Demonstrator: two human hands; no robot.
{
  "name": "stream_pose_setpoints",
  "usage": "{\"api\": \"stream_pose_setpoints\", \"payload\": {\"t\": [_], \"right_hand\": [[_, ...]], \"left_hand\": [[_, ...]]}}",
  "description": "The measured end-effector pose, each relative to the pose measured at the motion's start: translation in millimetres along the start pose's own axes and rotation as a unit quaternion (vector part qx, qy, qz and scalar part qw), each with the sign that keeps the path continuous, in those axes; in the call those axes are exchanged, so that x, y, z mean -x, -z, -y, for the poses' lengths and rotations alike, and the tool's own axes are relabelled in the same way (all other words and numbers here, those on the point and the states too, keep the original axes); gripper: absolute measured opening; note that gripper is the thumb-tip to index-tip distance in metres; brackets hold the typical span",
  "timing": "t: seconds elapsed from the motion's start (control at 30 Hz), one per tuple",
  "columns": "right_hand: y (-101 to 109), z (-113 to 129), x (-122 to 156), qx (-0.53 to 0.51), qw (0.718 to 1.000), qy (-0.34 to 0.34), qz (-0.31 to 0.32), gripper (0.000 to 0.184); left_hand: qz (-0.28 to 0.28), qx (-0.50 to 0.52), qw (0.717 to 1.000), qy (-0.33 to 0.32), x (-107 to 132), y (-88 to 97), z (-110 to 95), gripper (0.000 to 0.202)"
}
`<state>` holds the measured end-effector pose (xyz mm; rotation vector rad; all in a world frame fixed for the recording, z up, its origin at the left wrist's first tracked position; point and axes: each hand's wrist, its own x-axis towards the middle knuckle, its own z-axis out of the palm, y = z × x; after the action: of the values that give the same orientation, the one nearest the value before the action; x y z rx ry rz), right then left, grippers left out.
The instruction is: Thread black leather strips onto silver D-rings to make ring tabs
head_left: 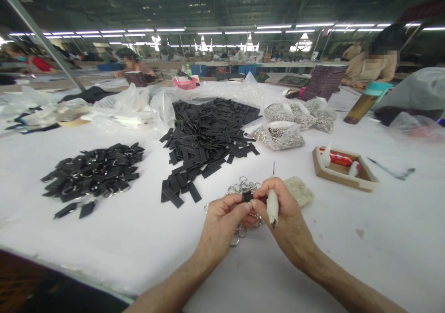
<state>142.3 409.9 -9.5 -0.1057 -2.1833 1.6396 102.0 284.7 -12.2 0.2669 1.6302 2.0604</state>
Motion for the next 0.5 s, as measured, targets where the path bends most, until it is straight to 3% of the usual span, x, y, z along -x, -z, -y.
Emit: {"api": "stream_pose_setpoints", "payload": {"t": [0.5], "right_hand": [[6.7, -1.1, -2.3, -0.008, 0.999, -0.007, 0.049, 0.011]], "left_hand": [[-0.013, -0.085, 0.996, 0.015, 1.7, -1.9, -4.2, 0.015]]}}
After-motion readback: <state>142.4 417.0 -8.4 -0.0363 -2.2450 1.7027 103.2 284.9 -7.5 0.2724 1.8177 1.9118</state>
